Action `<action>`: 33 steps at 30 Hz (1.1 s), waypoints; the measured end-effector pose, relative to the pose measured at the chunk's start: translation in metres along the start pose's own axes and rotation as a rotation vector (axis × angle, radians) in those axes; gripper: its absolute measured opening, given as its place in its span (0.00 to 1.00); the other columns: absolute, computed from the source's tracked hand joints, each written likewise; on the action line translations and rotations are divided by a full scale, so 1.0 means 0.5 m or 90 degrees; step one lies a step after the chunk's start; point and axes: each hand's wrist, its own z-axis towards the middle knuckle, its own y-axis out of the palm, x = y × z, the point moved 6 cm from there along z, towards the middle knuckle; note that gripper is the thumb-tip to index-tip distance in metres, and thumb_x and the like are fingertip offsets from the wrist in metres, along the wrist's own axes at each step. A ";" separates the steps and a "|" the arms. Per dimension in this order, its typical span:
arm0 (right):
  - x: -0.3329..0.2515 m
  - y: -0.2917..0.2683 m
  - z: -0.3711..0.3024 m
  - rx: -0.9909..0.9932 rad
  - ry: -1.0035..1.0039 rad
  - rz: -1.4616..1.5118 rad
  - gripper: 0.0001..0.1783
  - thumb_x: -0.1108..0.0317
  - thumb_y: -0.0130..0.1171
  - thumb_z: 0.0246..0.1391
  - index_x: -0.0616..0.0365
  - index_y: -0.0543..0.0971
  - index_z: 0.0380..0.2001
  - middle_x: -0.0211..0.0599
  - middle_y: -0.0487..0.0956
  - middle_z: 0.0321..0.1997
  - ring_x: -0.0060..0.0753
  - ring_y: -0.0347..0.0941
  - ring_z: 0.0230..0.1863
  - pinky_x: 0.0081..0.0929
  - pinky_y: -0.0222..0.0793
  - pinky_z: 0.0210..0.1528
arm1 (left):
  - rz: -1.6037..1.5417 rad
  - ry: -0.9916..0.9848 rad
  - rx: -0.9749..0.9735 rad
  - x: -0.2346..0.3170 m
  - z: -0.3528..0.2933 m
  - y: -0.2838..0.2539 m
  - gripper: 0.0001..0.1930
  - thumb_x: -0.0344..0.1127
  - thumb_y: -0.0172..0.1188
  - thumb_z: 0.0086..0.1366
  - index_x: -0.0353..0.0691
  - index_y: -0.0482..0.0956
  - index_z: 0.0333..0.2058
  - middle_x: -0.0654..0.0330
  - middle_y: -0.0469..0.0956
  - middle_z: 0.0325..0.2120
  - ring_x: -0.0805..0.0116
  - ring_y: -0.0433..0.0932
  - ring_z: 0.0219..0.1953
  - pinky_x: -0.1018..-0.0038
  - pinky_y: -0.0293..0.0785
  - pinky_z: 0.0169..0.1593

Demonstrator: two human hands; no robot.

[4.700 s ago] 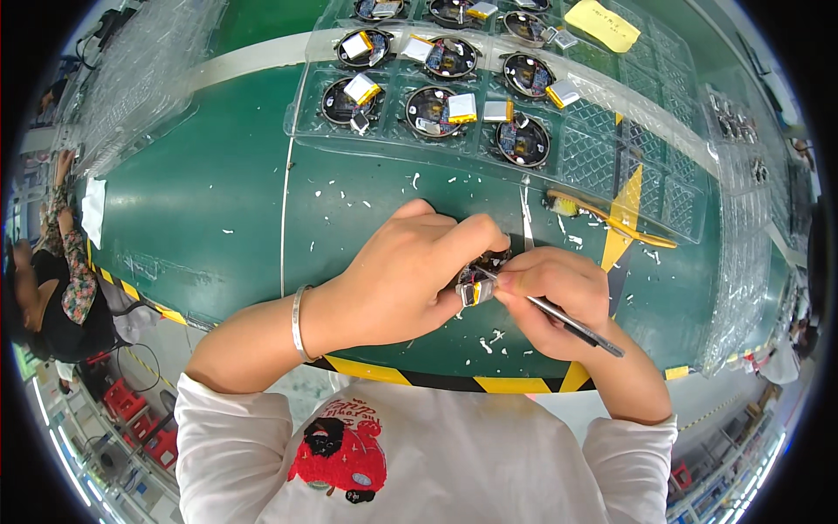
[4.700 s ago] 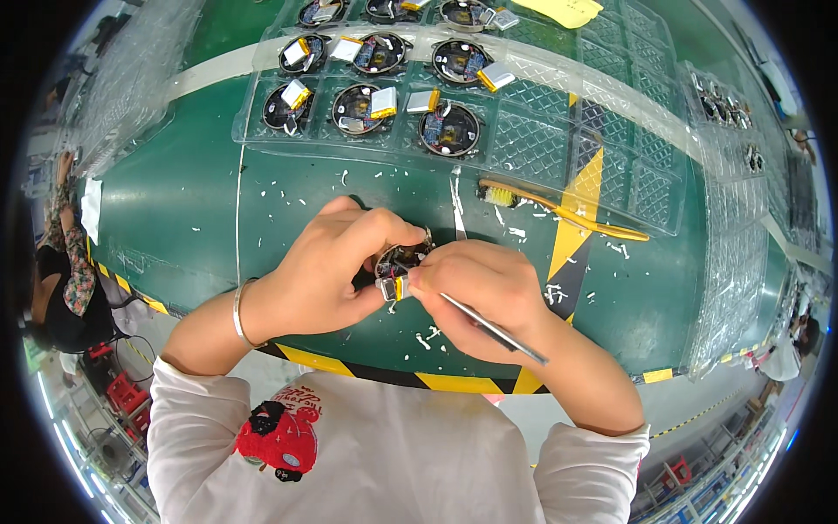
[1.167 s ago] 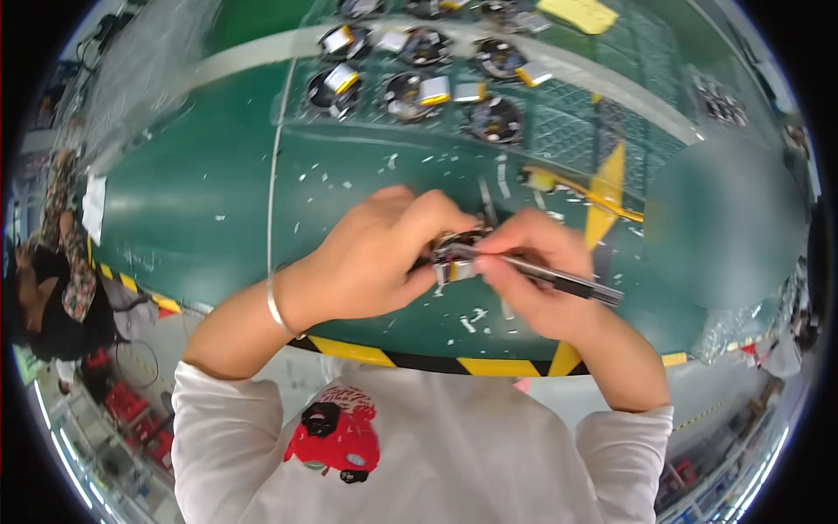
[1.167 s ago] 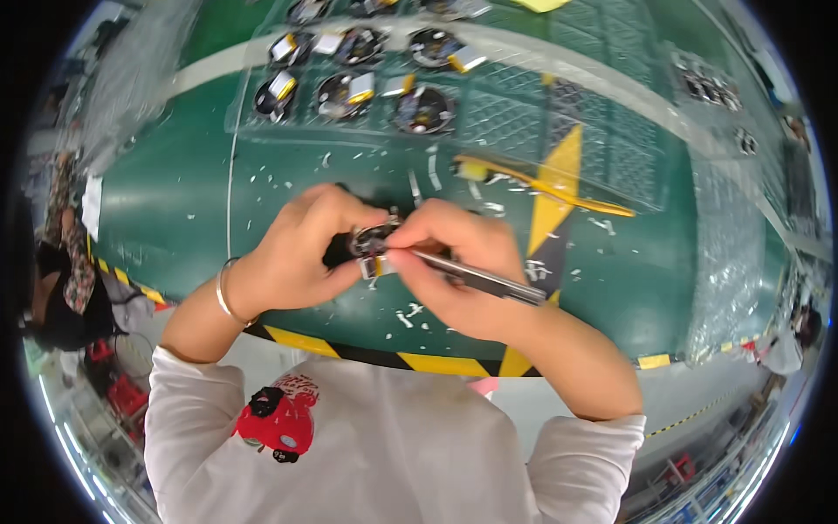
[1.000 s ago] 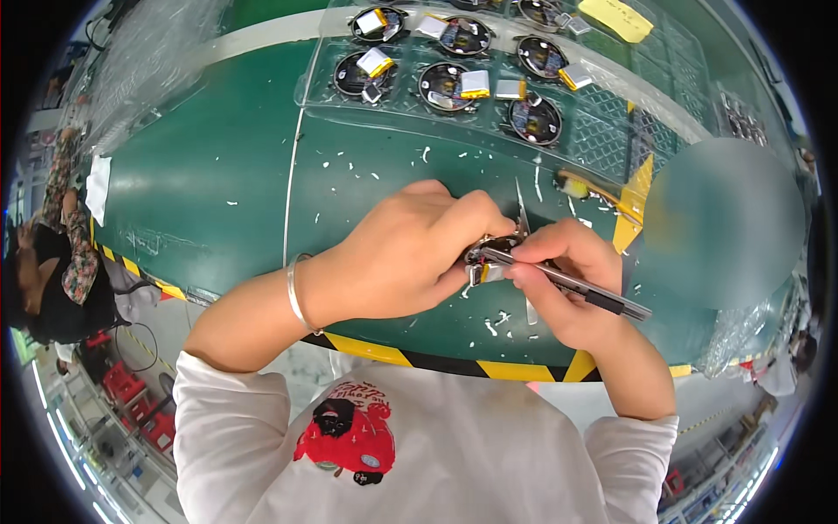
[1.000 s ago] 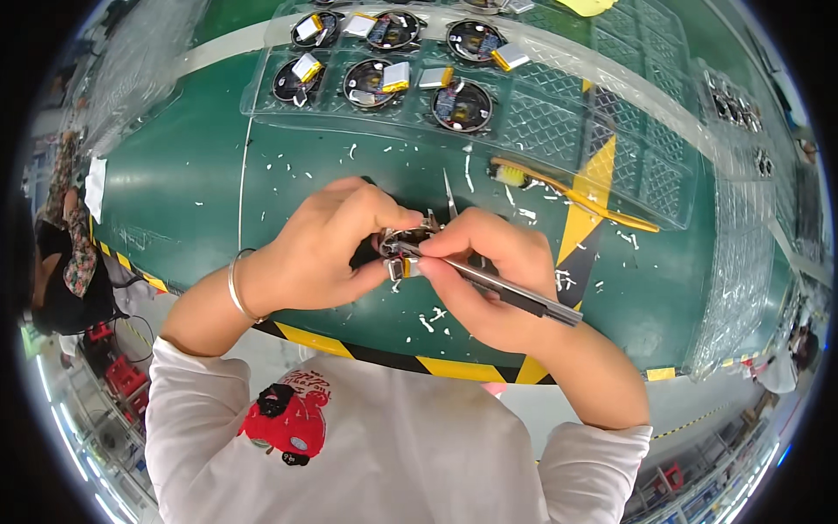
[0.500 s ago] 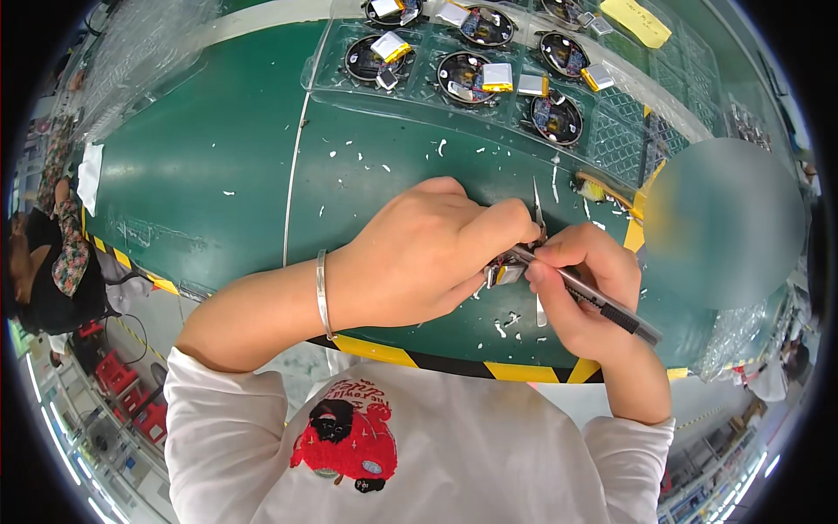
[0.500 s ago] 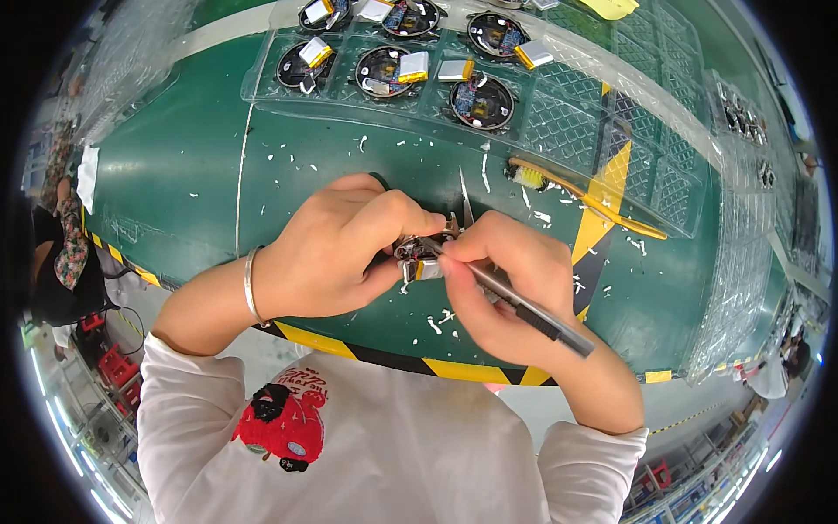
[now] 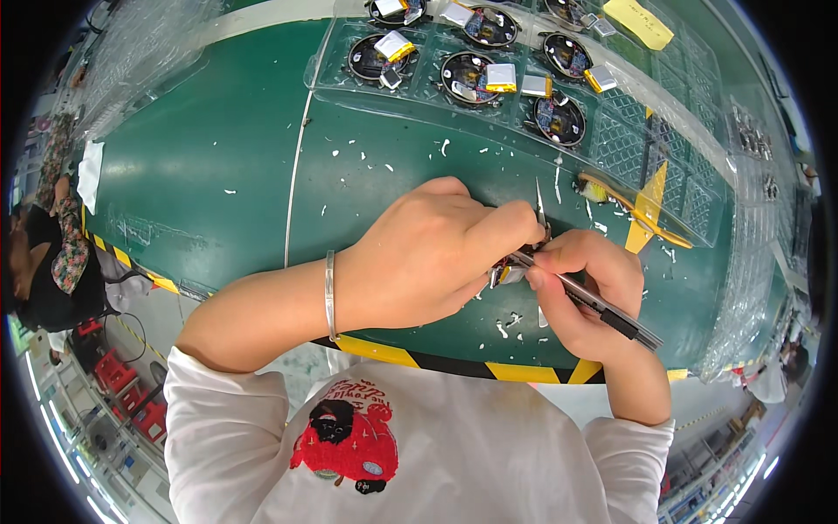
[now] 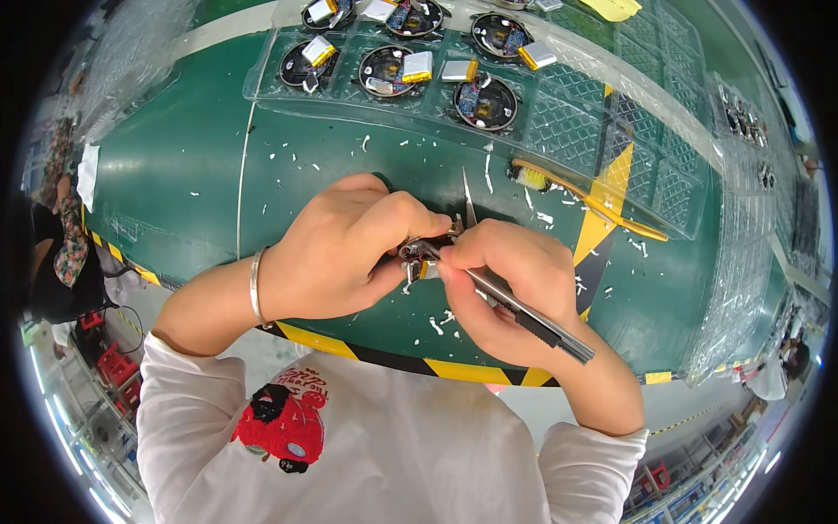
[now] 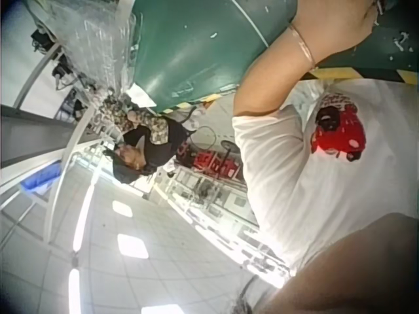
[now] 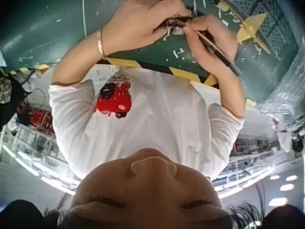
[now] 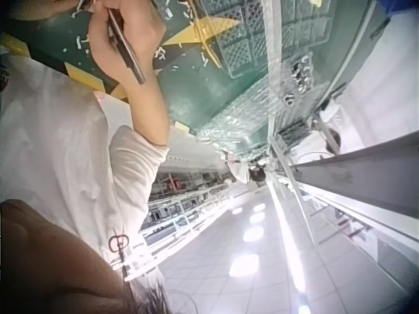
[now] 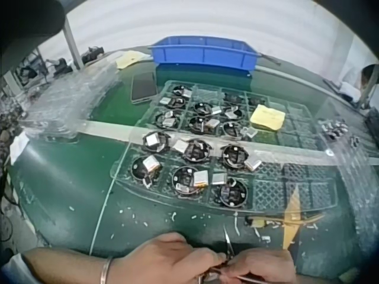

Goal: Assembling small electronic components using precision tools at a factory workbench.

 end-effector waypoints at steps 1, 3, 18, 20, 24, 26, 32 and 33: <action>-0.004 -0.001 0.001 -0.003 -0.020 -0.012 0.08 0.82 0.63 0.44 0.61 0.77 0.28 0.34 0.75 0.20 0.29 0.70 0.17 0.24 0.61 0.19 | -0.002 0.000 0.000 0.002 0.002 -0.001 0.24 0.21 0.65 0.45 0.41 0.75 0.44 0.63 0.77 0.23 0.60 0.77 0.24 0.66 0.72 0.37; -0.010 -0.002 0.002 -0.005 -0.041 -0.025 0.08 0.83 0.63 0.43 0.61 0.77 0.28 0.35 0.75 0.20 0.30 0.70 0.17 0.25 0.61 0.19 | -0.005 0.002 0.000 0.002 0.004 -0.001 0.23 0.21 0.65 0.45 0.41 0.74 0.43 0.63 0.77 0.23 0.60 0.77 0.24 0.66 0.72 0.37; -0.011 -0.001 0.005 -0.045 0.041 -0.015 0.07 0.80 0.65 0.48 0.63 0.77 0.30 0.37 0.79 0.27 0.22 0.75 0.25 0.18 0.66 0.26 | -0.002 -0.013 0.005 0.000 0.002 0.001 0.21 0.21 0.64 0.46 0.41 0.75 0.42 0.63 0.78 0.23 0.60 0.77 0.24 0.67 0.71 0.36; -0.014 -0.003 0.006 0.008 0.018 -0.018 0.07 0.81 0.64 0.47 0.60 0.76 0.27 0.32 0.74 0.19 0.23 0.69 0.15 0.22 0.59 0.17 | 0.003 -0.011 0.000 0.002 0.003 0.001 0.22 0.21 0.64 0.46 0.41 0.75 0.42 0.63 0.78 0.23 0.60 0.77 0.24 0.67 0.71 0.36; -0.019 -0.003 -0.001 -0.024 0.101 -0.037 0.06 0.81 0.63 0.48 0.62 0.75 0.28 0.34 0.77 0.26 0.20 0.72 0.23 0.17 0.64 0.25 | 0.006 -0.013 -0.009 0.003 0.005 0.003 0.22 0.20 0.64 0.45 0.41 0.75 0.42 0.63 0.78 0.23 0.60 0.77 0.24 0.67 0.71 0.36; -0.021 0.000 0.000 -0.025 0.099 -0.036 0.07 0.82 0.62 0.49 0.62 0.74 0.27 0.34 0.77 0.26 0.20 0.71 0.24 0.17 0.63 0.25 | 0.008 -0.011 -0.005 0.004 0.004 0.000 0.22 0.20 0.64 0.45 0.42 0.75 0.42 0.63 0.78 0.23 0.60 0.76 0.24 0.67 0.71 0.36; -0.013 0.001 -0.007 -0.036 0.073 0.016 0.07 0.84 0.62 0.48 0.63 0.75 0.29 0.36 0.78 0.26 0.24 0.73 0.26 0.19 0.66 0.28 | 0.007 -0.015 0.002 0.004 0.004 0.000 0.22 0.21 0.64 0.46 0.42 0.74 0.42 0.63 0.77 0.23 0.60 0.76 0.23 0.67 0.71 0.36; -0.008 0.003 -0.007 -0.035 0.073 0.016 0.07 0.84 0.62 0.48 0.63 0.75 0.29 0.36 0.78 0.26 0.24 0.73 0.26 0.19 0.66 0.28 | 0.007 -0.014 0.002 0.005 0.004 0.000 0.22 0.21 0.64 0.46 0.42 0.74 0.42 0.63 0.77 0.23 0.60 0.76 0.23 0.67 0.71 0.36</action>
